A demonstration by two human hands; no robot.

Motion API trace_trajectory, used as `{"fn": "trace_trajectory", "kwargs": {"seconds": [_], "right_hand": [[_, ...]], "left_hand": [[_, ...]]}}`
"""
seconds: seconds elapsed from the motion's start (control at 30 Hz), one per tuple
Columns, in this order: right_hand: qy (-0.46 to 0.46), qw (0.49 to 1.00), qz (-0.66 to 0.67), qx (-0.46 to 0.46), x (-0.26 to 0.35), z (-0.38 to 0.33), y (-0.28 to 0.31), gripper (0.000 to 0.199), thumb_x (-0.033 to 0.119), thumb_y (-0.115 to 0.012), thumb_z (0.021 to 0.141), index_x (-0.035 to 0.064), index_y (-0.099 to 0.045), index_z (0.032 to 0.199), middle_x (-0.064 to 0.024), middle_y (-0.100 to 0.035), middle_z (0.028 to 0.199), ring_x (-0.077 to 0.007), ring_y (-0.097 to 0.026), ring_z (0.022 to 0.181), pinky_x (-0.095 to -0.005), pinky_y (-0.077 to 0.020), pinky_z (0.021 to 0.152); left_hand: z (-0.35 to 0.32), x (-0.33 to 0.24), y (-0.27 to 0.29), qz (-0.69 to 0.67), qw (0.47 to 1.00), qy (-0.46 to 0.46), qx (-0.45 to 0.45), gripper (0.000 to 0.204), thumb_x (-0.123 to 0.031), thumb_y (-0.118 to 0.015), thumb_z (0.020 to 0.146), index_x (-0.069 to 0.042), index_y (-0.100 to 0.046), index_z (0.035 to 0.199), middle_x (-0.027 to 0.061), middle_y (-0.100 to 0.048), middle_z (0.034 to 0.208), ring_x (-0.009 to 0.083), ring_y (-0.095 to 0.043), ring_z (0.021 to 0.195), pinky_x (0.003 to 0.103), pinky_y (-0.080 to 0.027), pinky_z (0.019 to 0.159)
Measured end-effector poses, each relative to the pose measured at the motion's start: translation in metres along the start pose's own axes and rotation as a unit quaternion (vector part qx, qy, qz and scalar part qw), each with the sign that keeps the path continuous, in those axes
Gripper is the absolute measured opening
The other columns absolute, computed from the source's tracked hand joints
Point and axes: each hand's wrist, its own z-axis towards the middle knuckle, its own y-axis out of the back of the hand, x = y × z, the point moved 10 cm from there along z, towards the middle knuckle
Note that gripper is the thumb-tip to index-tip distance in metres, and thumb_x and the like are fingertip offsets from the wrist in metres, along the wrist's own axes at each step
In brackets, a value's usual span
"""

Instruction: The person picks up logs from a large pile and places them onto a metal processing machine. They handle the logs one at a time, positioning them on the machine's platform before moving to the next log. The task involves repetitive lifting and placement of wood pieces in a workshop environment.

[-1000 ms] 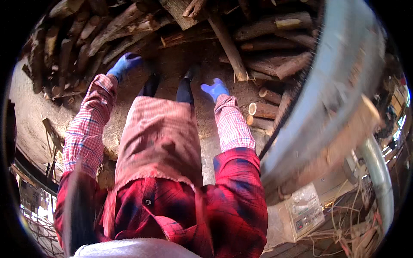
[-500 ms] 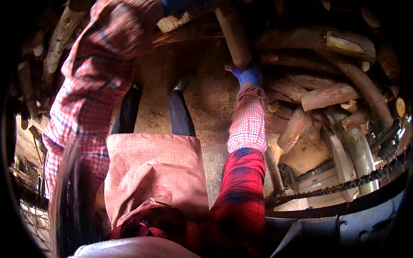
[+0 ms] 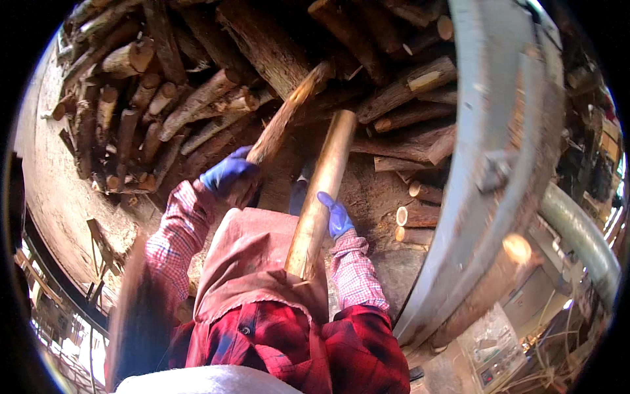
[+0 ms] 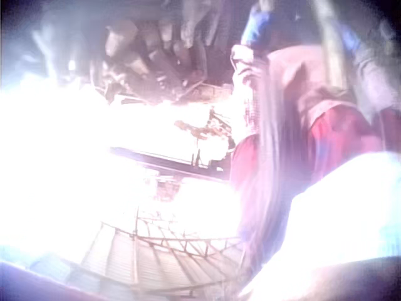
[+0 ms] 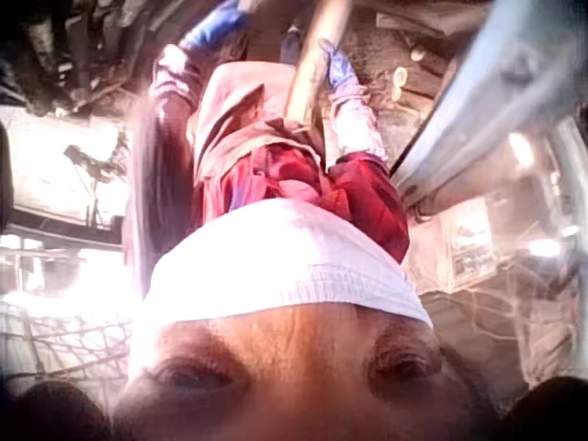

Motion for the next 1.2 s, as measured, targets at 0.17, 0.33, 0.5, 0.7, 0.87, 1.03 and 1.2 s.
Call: {"fn": "trace_trajectory", "kwargs": {"seconds": [0.17,0.33,0.5,0.7,0.87,1.03,1.2], "right_hand": [[0.067,0.985,0.046,0.151,-0.002,-0.050,-0.096,0.046,0.028,-0.071,0.087,0.0020,-0.056,0.121,-0.0097,-0.066,0.101,-0.0213,-0.065,0.085,-0.0338,-0.0552,0.076],[0.056,0.962,0.071,0.259,0.000,-0.087,-0.200,0.036,0.029,-0.058,0.096,0.0014,-0.061,0.119,-0.0061,-0.065,0.110,-0.0190,-0.060,0.101,-0.0327,-0.0463,0.098],[0.108,0.965,-0.035,0.237,0.071,-0.183,-0.228,0.041,0.027,-0.073,0.086,0.0011,-0.065,0.116,-0.0069,-0.068,0.106,-0.0162,-0.062,0.101,-0.0306,-0.0468,0.096],[0.551,0.826,-0.079,0.091,0.269,-0.351,-0.150,0.081,0.016,-0.086,0.070,0.0020,-0.042,0.138,-0.0092,-0.055,0.126,-0.0195,-0.052,0.115,-0.0296,-0.0414,0.102],[0.737,0.603,-0.287,-0.103,0.387,-0.484,-0.063,0.104,0.045,-0.088,0.061,0.0045,-0.034,0.141,-0.0177,-0.052,0.132,-0.0304,-0.053,0.118,-0.0399,-0.0437,0.101],[0.540,0.497,-0.570,-0.368,0.404,-0.458,0.070,0.112,0.052,-0.081,0.062,0.0094,-0.024,0.149,-0.0261,-0.056,0.127,-0.0409,-0.057,0.115,-0.0449,-0.0460,0.099],[0.388,0.530,-0.646,-0.388,0.337,-0.430,0.101,0.110,0.051,-0.077,0.065,0.0137,-0.020,0.152,-0.0287,-0.055,0.128,-0.0400,-0.059,0.114,-0.0443,-0.0475,0.097]], "left_hand": [[-0.102,0.033,-0.050,-0.146,0.985,-0.045,-0.076,0.030,-0.016,-0.055,0.094,-0.005,-0.060,0.121,0.0094,-0.062,0.095,0.0209,-0.063,0.088,0.042,-0.054,0.082],[-0.158,-0.030,-0.072,-0.027,0.986,-0.143,-0.081,0.035,-0.015,-0.068,0.081,0.000,-0.062,0.112,0.0098,-0.064,0.099,0.0213,-0.063,0.091,0.035,-0.052,0.083],[-0.228,-0.097,-0.098,-0.008,0.975,-0.208,-0.082,0.046,-0.019,-0.067,0.081,0.000,-0.052,0.120,0.0090,-0.063,0.094,0.0201,-0.064,0.079,0.034,-0.055,0.073],[-0.294,-0.200,-0.168,0.033,0.895,-0.433,-0.107,0.048,-0.025,-0.068,0.084,-0.005,-0.048,0.124,0.0087,-0.060,0.098,0.0188,-0.061,0.083,0.033,-0.052,0.068],[-0.334,-0.227,-0.197,0.071,0.848,-0.513,-0.113,0.050,-0.022,-0.071,0.082,-0.005,-0.049,0.124,0.0062,-0.061,0.094,0.0171,-0.059,0.080,0.031,-0.050,0.069],[-0.322,-0.194,-0.284,0.096,0.833,-0.540,-0.070,0.050,-0.018,-0.069,0.084,-0.004,-0.047,0.126,0.0078,-0.062,0.095,0.0175,-0.061,0.081,0.031,-0.052,0.072],[-0.304,-0.173,-0.328,0.067,0.855,-0.512,-0.045,0.060,-0.021,-0.076,0.081,-0.003,-0.046,0.129,0.0090,-0.063,0.099,0.0174,-0.063,0.084,0.032,-0.053,0.075]]}}
